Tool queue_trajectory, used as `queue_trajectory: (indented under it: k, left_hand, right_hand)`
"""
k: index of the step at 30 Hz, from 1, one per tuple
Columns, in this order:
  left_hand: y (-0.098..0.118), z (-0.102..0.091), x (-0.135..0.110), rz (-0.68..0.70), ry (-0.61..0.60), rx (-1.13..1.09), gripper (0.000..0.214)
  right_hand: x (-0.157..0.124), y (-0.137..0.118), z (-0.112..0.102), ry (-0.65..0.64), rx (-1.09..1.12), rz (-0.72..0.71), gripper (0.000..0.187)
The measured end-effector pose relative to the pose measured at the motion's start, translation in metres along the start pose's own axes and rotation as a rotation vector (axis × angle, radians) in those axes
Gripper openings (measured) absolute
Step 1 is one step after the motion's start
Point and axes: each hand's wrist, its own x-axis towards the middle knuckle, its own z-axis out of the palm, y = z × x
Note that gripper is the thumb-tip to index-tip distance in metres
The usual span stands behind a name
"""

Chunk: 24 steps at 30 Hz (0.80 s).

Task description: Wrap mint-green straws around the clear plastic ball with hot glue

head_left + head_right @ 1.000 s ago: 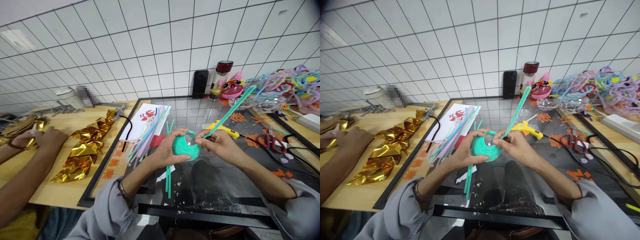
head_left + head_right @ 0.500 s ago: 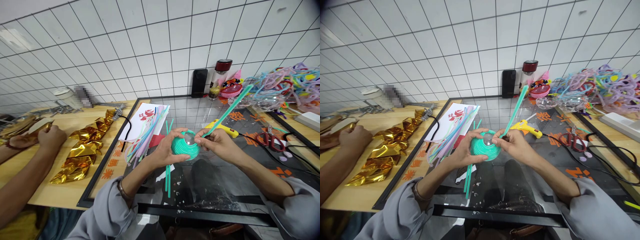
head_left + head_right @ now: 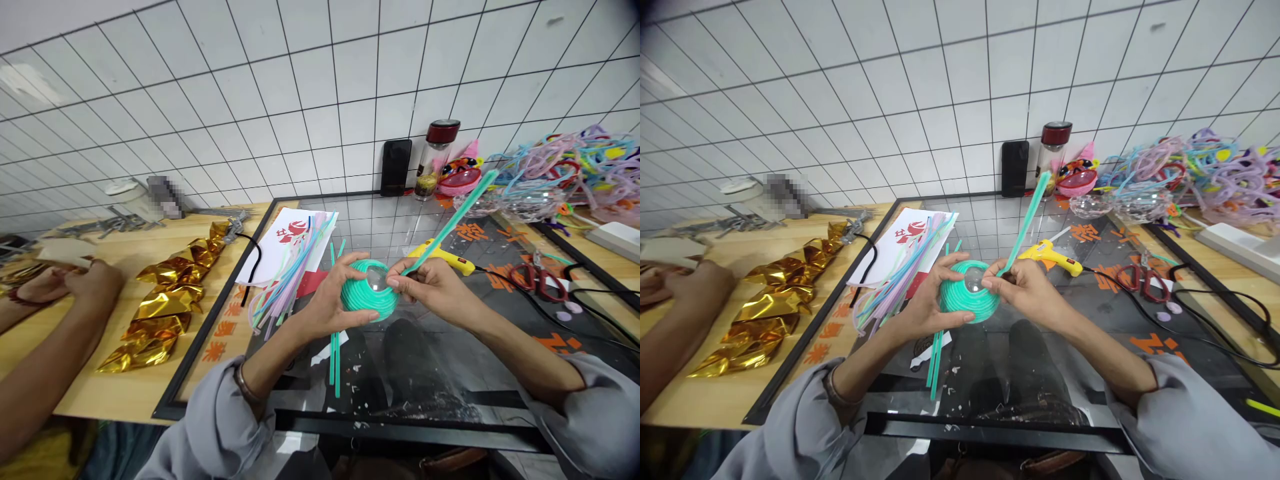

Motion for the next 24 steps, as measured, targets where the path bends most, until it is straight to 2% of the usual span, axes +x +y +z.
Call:
queue_trajectory:
  k: [8, 18, 24]
  left_hand:
    - [-0.0024, -0.0001, -0.0009, 0.021, -0.014, -0.001, 0.059]
    - [-0.0026, 0.0019, 0.0000, -0.018, 0.006, -0.037, 0.058]
    - [-0.0026, 0.0018, -0.0018, -0.134, 0.017, -0.028, 0.079]
  right_hand:
    - [0.0005, -0.0006, 0.0013, -0.002, 0.054, -0.028, 0.052]
    - [0.0005, 0.0011, -0.0001, 0.005, 0.074, 0.000, 0.047]
    - [0.0011, 0.0010, 0.0000, -0.009, 0.082, -0.024, 0.049]
